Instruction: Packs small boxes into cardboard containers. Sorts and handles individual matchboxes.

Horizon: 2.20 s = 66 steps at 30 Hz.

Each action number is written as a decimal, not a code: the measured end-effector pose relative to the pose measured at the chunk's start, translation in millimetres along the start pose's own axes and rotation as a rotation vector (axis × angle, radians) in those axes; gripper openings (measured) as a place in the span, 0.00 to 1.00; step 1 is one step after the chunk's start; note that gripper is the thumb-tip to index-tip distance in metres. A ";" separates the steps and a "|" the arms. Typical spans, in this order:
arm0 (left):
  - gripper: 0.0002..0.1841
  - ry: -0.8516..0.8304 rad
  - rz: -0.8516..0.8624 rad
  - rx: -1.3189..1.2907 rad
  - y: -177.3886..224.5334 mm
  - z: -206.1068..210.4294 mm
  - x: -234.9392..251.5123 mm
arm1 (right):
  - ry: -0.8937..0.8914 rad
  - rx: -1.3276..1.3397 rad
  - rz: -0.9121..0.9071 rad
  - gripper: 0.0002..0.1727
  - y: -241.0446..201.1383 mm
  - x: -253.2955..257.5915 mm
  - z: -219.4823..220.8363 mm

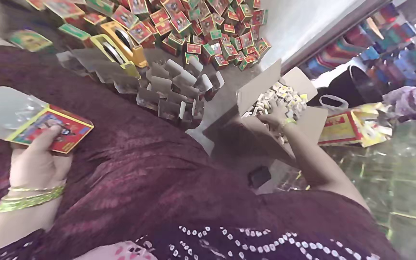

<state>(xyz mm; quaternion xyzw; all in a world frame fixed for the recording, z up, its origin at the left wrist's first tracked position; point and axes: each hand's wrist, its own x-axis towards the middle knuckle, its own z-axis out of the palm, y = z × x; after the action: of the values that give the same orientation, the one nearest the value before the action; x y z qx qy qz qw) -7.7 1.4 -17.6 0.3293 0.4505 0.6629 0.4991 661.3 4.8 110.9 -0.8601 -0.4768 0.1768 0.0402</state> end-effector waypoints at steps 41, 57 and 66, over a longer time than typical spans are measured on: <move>0.31 0.098 -0.065 -0.082 30.8 25.0 -19.3 | -0.376 0.958 -0.559 0.41 -139.2 -136.1 28.4; 0.32 0.086 -0.052 -0.066 29.9 23.7 -14.4 | -0.178 0.631 0.148 0.40 -148.8 -36.5 207.7; 0.34 0.123 -0.093 -0.064 27.5 23.2 -11.0 | -0.132 0.350 -0.150 0.45 -145.1 -60.4 140.7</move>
<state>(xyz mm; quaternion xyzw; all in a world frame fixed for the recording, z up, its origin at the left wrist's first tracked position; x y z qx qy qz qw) 6.0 -5.5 16.7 0.2505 0.4737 0.6722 0.5109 467.0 19.0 30.0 -0.7886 -0.5031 0.3096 0.1706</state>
